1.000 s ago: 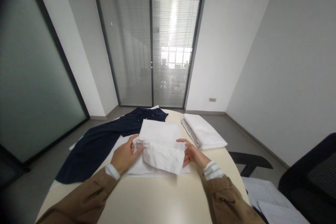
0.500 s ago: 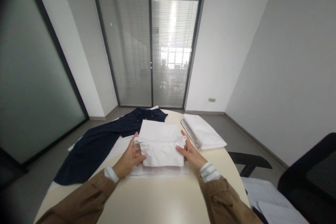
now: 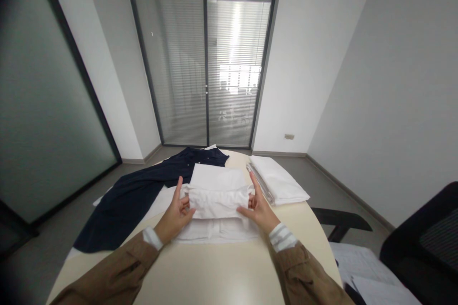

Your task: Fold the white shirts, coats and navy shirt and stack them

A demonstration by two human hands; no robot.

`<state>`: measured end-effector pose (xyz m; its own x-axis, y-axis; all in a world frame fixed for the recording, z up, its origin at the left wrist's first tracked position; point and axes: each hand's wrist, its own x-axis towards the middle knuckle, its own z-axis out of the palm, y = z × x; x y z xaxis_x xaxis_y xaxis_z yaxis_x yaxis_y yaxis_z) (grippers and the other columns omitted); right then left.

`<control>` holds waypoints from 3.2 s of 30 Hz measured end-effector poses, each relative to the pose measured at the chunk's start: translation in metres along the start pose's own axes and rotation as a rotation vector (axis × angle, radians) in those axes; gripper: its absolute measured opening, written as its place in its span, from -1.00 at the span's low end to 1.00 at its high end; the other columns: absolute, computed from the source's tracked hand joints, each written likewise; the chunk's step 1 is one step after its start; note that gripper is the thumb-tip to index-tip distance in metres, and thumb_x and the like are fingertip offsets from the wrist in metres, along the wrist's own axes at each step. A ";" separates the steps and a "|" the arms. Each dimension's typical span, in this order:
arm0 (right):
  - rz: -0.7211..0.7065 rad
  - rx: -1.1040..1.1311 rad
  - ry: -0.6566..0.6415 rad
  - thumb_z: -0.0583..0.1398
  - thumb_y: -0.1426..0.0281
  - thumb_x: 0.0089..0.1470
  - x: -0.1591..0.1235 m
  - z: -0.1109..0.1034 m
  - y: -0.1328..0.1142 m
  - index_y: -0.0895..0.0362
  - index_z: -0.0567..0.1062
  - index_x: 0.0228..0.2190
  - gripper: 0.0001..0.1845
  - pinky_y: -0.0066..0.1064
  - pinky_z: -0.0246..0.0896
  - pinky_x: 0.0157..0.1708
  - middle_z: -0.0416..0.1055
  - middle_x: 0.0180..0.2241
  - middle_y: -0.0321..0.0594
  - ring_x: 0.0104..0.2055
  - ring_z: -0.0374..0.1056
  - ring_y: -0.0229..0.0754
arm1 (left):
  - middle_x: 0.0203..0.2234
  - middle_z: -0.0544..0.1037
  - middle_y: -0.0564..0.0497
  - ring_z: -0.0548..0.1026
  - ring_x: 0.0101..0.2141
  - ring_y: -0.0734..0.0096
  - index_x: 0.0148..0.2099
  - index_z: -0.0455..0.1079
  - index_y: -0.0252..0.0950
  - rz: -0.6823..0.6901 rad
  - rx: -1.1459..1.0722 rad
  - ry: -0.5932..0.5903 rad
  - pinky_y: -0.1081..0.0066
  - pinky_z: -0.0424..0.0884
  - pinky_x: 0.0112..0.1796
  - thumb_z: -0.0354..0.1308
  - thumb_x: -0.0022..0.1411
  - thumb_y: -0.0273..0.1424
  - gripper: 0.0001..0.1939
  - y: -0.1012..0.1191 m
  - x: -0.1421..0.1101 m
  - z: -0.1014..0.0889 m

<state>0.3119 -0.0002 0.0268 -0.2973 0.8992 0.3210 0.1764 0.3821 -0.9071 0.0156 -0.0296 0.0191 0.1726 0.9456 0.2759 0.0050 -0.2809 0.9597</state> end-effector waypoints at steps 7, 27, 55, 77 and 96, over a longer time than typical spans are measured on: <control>-0.040 -0.343 0.047 0.28 0.14 0.03 0.004 -0.004 0.011 0.02 0.25 -0.08 -0.51 -0.28 0.31 -0.35 0.42 -0.46 -0.30 -0.42 0.40 -0.14 | -0.25 0.63 -0.01 0.58 -0.23 0.25 0.09 0.31 -0.22 0.055 0.435 0.155 0.36 0.44 -0.18 0.18 0.18 -0.34 -0.58 -0.011 0.006 -0.014; -0.301 -0.960 -0.371 0.32 0.25 -0.13 -0.007 -0.007 -0.038 0.08 0.48 -0.19 -0.59 -0.25 0.18 -0.16 0.47 -0.23 -0.13 -0.20 0.36 -0.04 | -0.14 0.47 -0.07 0.36 -0.11 0.17 -0.15 0.37 -0.24 0.556 1.151 -0.440 0.21 0.24 -0.06 0.25 0.17 -0.34 -0.80 0.017 -0.002 -0.018; 0.056 -0.492 -0.633 0.26 -0.05 0.00 -0.011 0.004 -0.023 -0.07 0.57 -0.04 -0.47 0.07 -0.03 0.25 0.27 0.22 -0.12 0.29 0.09 0.16 | -0.77 0.31 0.11 0.20 -0.67 0.56 -0.63 0.39 -0.30 0.212 0.944 -0.594 0.46 0.05 -0.55 0.13 0.25 -0.19 -0.54 0.024 -0.009 -0.012; 0.055 -0.725 -0.643 0.22 -0.09 0.01 0.024 0.020 -0.040 0.03 0.38 0.17 -0.22 0.03 -0.10 0.29 0.14 0.30 0.03 0.35 0.00 0.18 | 0.40 -0.11 -0.18 -0.27 0.34 -0.34 0.41 0.00 -0.06 0.209 1.035 -0.684 -0.35 -0.29 0.20 0.20 0.00 0.20 0.02 -0.003 -0.006 -0.017; 0.044 -0.951 -0.285 -0.16 0.03 0.30 0.046 0.066 0.014 -0.11 0.08 0.31 -0.38 0.06 -0.44 0.33 -0.09 0.39 -0.24 0.42 -0.25 0.06 | 0.33 0.12 -0.25 0.06 0.32 -0.05 0.34 0.15 -0.21 0.218 1.164 -0.220 -0.12 0.03 0.22 -0.06 0.39 -0.14 -0.44 -0.022 0.040 0.009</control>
<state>0.2391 0.0330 0.0110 -0.4648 0.8796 0.1017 0.8347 0.4736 -0.2809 0.0312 0.0127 0.0087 0.4443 0.8433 0.3025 0.8210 -0.5184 0.2394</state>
